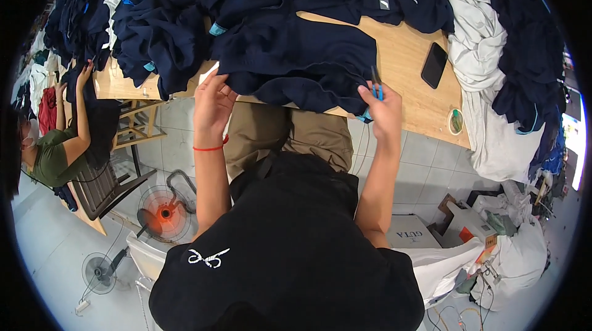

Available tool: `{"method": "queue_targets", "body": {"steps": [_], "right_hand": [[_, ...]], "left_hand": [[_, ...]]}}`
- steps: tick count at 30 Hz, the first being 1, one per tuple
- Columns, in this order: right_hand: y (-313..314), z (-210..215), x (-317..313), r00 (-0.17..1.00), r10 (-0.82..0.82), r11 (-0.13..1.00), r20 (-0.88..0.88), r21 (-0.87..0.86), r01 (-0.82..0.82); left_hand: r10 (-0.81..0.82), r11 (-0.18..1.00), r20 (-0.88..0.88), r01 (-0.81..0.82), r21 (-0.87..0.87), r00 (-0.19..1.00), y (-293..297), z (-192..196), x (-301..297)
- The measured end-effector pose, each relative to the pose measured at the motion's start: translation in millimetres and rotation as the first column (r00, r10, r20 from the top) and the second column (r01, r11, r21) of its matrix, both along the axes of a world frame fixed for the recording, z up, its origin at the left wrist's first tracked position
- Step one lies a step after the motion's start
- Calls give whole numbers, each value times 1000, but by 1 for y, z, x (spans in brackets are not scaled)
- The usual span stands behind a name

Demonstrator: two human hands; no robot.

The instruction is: The person is using a pair of thread snips to trim loose threads from dark blue athletic garments at a factory workstation.

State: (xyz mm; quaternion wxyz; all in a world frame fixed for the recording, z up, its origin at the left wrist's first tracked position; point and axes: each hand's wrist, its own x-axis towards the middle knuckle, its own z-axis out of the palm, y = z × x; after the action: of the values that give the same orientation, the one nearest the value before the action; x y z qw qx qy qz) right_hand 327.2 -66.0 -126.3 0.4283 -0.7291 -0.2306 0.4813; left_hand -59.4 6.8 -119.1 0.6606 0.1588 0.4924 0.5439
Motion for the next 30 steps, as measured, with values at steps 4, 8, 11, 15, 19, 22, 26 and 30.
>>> {"method": "queue_targets", "body": {"steps": [4,8,11,15,19,22,26,30], "right_hand": [[-30,-19,47,492,78,950,-867,214,227],[-13,24,21,406,117,889,-906,278,364],[-11,29,20,391,169,822,-905,348,451],[-12,57,11,528,187,748,-828,469,470],[-16,58,14,972,43,791,-232,603,109],[-10,37,14,885,3,943,465,293,-157],[-10,37,-20,905,-105,919,411,389,-70],[12,43,-52,632,41,905,774,239,-352]], "left_hand": [[25,995,474,25,-98,880,6,0,-23],[-51,982,608,153,-116,792,3,23,-30],[-87,978,779,200,-50,621,5,21,-33],[-126,984,729,180,4,673,1,37,-20],[-104,993,485,115,8,868,8,33,-1],[-194,970,261,224,-90,946,12,-21,1],[-194,978,209,205,-31,958,-11,-18,24],[-192,981,220,195,9,956,-18,-25,31]]}}
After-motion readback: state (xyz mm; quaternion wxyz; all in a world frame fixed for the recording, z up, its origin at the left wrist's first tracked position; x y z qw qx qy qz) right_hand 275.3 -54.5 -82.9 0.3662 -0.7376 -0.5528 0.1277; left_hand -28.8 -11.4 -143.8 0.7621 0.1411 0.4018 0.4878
